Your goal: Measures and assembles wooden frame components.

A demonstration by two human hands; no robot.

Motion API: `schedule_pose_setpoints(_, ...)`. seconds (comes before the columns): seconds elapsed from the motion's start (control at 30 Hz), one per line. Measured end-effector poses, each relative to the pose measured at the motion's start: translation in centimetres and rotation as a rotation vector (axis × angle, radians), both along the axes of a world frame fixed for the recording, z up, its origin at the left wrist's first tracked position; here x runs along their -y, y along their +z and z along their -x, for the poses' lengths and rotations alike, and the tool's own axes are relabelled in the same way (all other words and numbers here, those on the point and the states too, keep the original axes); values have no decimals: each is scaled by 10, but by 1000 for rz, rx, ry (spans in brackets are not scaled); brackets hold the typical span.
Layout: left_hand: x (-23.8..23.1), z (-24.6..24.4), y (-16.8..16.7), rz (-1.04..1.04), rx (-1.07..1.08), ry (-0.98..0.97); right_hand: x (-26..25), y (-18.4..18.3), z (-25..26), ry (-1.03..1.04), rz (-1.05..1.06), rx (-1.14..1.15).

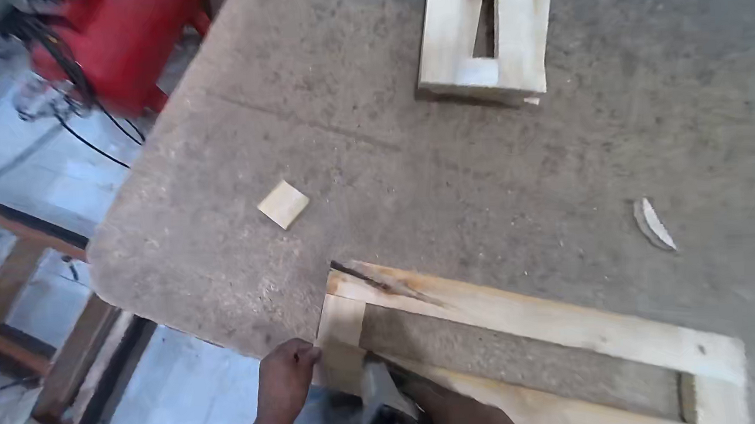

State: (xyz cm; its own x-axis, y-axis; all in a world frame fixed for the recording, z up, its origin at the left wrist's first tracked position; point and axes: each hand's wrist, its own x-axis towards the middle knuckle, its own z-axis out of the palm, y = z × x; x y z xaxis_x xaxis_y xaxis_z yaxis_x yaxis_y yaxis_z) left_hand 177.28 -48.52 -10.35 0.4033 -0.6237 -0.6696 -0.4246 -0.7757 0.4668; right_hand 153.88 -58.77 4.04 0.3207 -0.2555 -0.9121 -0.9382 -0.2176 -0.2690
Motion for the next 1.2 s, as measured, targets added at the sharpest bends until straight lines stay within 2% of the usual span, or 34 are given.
schedule_pose_setpoints(0.2,4,-17,-4,-72,-143,-127,-1,-44,-55,79,-27,-34)
schedule_pose_setpoints(0.43,20,-28,-3,-195,-153,-225,3,-54,-83,113,-57,-12)
schedule_pose_setpoints(0.7,21,-29,-8,-195,-151,-214,4,-53,-85,84,-87,-99)
schedule_pose_setpoints(0.9,12,-27,-17,-91,-129,-217,4,-51,-78,72,-71,-101)
schedule_pose_setpoints(1.2,11,-25,-21,-124,-131,-181,5,-48,-58,39,-74,-123)
